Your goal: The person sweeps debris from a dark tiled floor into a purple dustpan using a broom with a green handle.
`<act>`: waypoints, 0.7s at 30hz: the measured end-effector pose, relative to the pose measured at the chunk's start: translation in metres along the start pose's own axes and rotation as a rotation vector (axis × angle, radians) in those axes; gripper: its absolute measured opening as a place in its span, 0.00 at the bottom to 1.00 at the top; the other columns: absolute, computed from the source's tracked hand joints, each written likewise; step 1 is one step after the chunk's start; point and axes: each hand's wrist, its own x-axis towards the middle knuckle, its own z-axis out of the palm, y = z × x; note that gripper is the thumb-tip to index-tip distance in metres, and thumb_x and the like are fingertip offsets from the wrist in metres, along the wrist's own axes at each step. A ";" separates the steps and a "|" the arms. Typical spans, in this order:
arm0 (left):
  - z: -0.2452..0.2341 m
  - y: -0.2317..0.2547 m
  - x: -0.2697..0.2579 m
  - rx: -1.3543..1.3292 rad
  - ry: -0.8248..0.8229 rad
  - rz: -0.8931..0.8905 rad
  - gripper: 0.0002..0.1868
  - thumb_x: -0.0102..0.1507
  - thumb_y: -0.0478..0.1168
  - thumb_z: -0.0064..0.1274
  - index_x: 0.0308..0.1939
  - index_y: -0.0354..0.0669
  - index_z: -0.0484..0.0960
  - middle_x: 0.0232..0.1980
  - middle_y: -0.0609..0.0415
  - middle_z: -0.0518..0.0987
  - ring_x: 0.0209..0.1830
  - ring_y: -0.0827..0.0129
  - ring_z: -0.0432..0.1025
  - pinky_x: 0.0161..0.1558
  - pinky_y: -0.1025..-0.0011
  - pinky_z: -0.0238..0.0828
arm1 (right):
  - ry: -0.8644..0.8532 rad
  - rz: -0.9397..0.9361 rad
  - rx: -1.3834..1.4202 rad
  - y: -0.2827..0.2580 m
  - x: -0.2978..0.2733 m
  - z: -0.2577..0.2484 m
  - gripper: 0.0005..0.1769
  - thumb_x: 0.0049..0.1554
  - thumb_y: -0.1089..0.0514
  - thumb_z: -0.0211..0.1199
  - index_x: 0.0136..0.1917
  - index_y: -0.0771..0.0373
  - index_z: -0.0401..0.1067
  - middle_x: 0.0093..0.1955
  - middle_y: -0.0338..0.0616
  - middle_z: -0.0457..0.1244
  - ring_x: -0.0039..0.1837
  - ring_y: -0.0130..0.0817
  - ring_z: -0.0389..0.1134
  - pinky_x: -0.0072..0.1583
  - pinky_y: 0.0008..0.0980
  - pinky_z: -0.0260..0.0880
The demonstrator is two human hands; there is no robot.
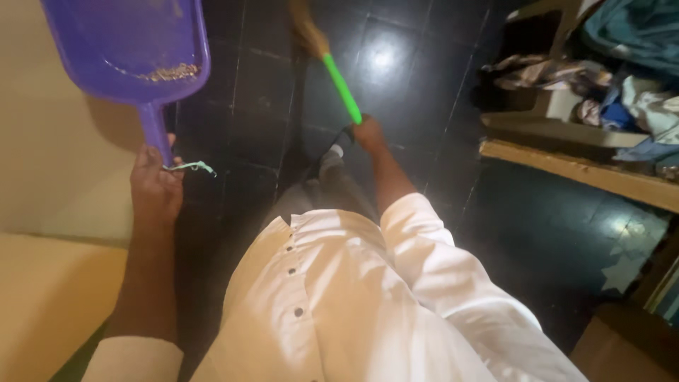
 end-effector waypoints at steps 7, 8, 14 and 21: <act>0.062 -0.033 0.124 -0.320 -0.094 0.108 0.26 0.75 0.41 0.50 0.76 0.41 0.63 0.66 0.44 0.76 0.45 0.69 0.75 0.45 0.77 0.76 | 0.170 -0.199 0.044 0.016 -0.027 -0.066 0.27 0.57 0.44 0.67 0.63 0.63 0.72 0.53 0.64 0.69 0.57 0.64 0.70 0.54 0.52 0.70; 0.082 -0.026 0.131 -0.301 -0.027 0.095 0.27 0.74 0.42 0.50 0.75 0.42 0.64 0.66 0.44 0.77 0.45 0.69 0.76 0.46 0.76 0.78 | 0.218 -0.271 0.078 0.020 -0.036 -0.077 0.27 0.57 0.45 0.68 0.62 0.64 0.73 0.53 0.65 0.69 0.56 0.65 0.70 0.53 0.52 0.70; 0.129 0.004 0.161 -0.338 -0.085 0.028 0.27 0.71 0.42 0.55 0.73 0.42 0.69 0.63 0.48 0.78 0.45 0.72 0.75 0.47 0.76 0.78 | 0.153 0.095 -0.019 0.025 -0.058 -0.108 0.26 0.61 0.40 0.67 0.54 0.67 0.76 0.45 0.65 0.69 0.50 0.63 0.72 0.50 0.50 0.70; 0.089 0.035 0.154 -0.223 -0.095 -0.006 0.27 0.72 0.42 0.53 0.74 0.41 0.68 0.64 0.49 0.78 0.44 0.74 0.75 0.46 0.78 0.77 | -0.202 -0.348 -0.970 -0.022 -0.004 -0.038 0.09 0.55 0.56 0.63 0.50 0.53 0.77 0.45 0.52 0.70 0.48 0.54 0.75 0.46 0.51 0.77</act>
